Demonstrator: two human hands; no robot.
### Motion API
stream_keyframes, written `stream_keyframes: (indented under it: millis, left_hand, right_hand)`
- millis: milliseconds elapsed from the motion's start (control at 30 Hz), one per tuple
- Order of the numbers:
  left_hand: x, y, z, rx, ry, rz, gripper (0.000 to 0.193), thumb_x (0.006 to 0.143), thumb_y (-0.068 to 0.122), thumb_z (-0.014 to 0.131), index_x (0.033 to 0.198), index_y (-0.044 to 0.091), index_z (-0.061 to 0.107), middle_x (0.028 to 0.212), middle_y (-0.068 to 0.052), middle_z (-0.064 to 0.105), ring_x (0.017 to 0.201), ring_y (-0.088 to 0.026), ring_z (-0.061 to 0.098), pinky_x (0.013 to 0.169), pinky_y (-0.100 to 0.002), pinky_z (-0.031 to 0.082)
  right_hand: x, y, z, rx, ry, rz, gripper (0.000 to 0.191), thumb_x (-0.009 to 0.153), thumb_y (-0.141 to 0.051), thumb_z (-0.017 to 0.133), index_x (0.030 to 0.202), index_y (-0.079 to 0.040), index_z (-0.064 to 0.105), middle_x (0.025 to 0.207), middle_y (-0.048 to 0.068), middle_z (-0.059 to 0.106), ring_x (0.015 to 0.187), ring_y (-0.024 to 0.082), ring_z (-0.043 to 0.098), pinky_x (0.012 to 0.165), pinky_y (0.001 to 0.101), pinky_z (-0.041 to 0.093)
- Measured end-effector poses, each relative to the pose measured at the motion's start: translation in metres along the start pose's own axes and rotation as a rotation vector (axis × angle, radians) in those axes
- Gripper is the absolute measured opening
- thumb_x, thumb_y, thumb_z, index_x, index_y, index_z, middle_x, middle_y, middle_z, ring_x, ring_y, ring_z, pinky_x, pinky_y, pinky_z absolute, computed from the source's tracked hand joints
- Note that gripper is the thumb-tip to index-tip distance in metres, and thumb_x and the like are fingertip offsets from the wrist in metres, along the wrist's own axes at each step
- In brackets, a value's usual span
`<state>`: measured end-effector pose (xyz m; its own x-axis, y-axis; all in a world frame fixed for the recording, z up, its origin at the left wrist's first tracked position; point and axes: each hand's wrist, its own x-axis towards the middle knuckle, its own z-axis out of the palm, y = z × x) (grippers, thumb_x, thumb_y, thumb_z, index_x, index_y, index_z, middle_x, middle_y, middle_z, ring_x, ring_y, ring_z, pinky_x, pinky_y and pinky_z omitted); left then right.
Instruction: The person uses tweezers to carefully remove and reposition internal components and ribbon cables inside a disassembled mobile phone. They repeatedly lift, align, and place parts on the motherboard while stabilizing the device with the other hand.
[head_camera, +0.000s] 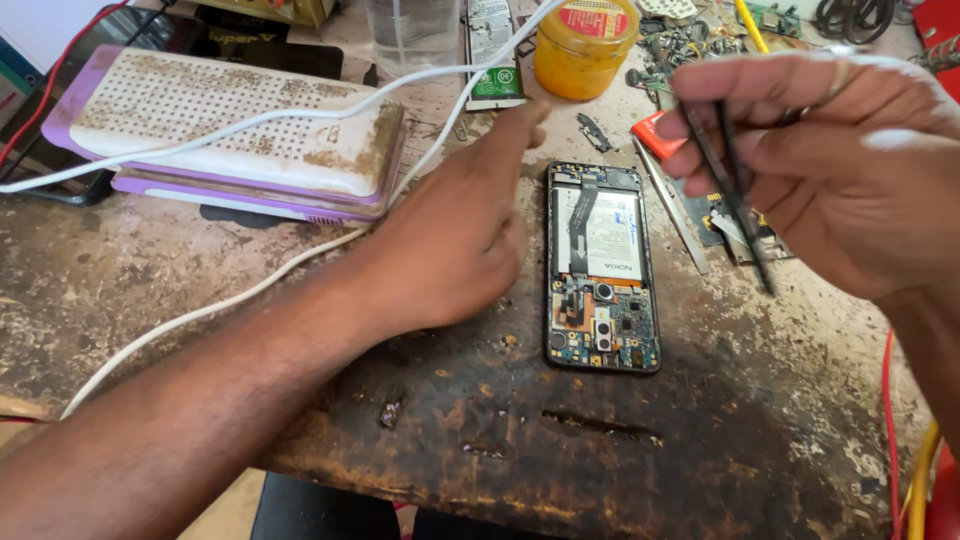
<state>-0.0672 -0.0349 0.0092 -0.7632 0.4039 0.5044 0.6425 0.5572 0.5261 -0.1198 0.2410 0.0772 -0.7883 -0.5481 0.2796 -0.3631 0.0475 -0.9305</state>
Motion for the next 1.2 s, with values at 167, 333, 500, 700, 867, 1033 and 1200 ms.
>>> stream_keyframes:
  millis: [167, 333, 500, 700, 867, 1033, 1200]
  left_hand:
    - [-0.001, -0.006, -0.009, -0.127, -0.181, -0.087, 0.105, 0.089, 0.019, 0.065, 0.161, -0.001, -0.010, 0.164, -0.034, 0.024, 0.153, -0.044, 0.029, 0.122, -0.052, 0.023]
    - [0.000, 0.005, -0.008, 0.003, -0.377, -0.151, 0.139, 0.080, 0.059, 0.081, 0.159, 0.003, -0.019, 0.167, -0.035, 0.005, 0.154, -0.047, 0.013, 0.117, -0.058, 0.010]
    - [0.000, 0.009, -0.004, 0.062, -0.355, -0.058, 0.169, 0.054, 0.081, 0.088, 0.155, 0.001, -0.020, 0.160, -0.041, 0.013, 0.152, -0.048, 0.015, 0.126, -0.054, 0.006]
    - [-0.003, 0.002, -0.004, 0.030, -0.308, 0.047, 0.162, 0.062, 0.078, 0.088, 0.157, 0.000, -0.018, 0.163, -0.041, 0.016, 0.154, -0.047, 0.019, 0.127, -0.052, 0.010]
    - [-0.002, 0.005, -0.008, 0.000, -0.325, 0.006, 0.143, 0.058, 0.071, 0.092, 0.152, -0.004, 0.013, 0.153, -0.034, 0.033, 0.146, -0.046, 0.033, 0.118, -0.052, 0.027]
    - [-0.003, 0.010, -0.017, -0.022, -0.383, -0.054, 0.090, 0.056, 0.060, 0.092, 0.119, 0.008, 0.054, 0.135, -0.012, 0.054, 0.127, -0.031, 0.056, 0.100, -0.046, 0.050]
    - [-0.002, 0.010, -0.016, -0.105, -0.253, 0.124, 0.075, 0.060, 0.056, 0.095, 0.110, 0.010, 0.064, 0.134, -0.012, 0.057, 0.121, -0.032, 0.059, 0.093, -0.045, 0.051]
  right_hand:
    - [-0.005, 0.019, 0.007, -0.151, 0.078, -0.033, 0.036, 0.096, 0.006, 0.062, 0.132, 0.007, 0.060, 0.106, 0.017, 0.069, 0.093, 0.021, 0.071, 0.085, 0.0337, 0.062]
    - [-0.019, 0.028, 0.020, 0.132, 0.097, 0.089, 0.030, 0.115, -0.016, 0.055, 0.134, 0.001, 0.071, 0.102, 0.010, 0.074, 0.092, 0.012, 0.071, 0.083, 0.0283, 0.061]
    - [-0.019, 0.029, 0.032, -0.307, 0.132, 0.138, 0.025, 0.096, -0.009, 0.067, 0.119, 0.001, 0.069, 0.105, 0.011, 0.077, 0.098, 0.016, 0.078, 0.085, 0.0312, 0.062]
    - [-0.033, 0.031, 0.036, -0.512, 0.027, -0.020, 0.019, 0.083, -0.003, 0.082, 0.100, 0.001, 0.075, 0.102, 0.013, 0.079, 0.094, 0.020, 0.077, 0.084, 0.0313, 0.064]
    - [-0.037, 0.039, 0.029, -0.454, -0.122, -0.117, 0.018, 0.081, 0.001, 0.079, 0.097, -0.002, 0.073, 0.102, 0.012, 0.078, 0.099, 0.019, 0.076, 0.087, 0.0313, 0.062]
    - [-0.038, 0.038, 0.031, -0.398, -0.204, -0.160, 0.018, 0.083, -0.001, 0.079, 0.100, -0.006, 0.073, 0.101, 0.010, 0.079, 0.100, 0.018, 0.077, 0.085, 0.0292, 0.063]
    - [-0.036, 0.028, 0.039, -0.531, -0.185, -0.271, 0.017, 0.081, -0.002, 0.080, 0.095, -0.007, 0.073, 0.097, 0.009, 0.078, 0.097, 0.018, 0.079, 0.078, 0.0280, 0.064]
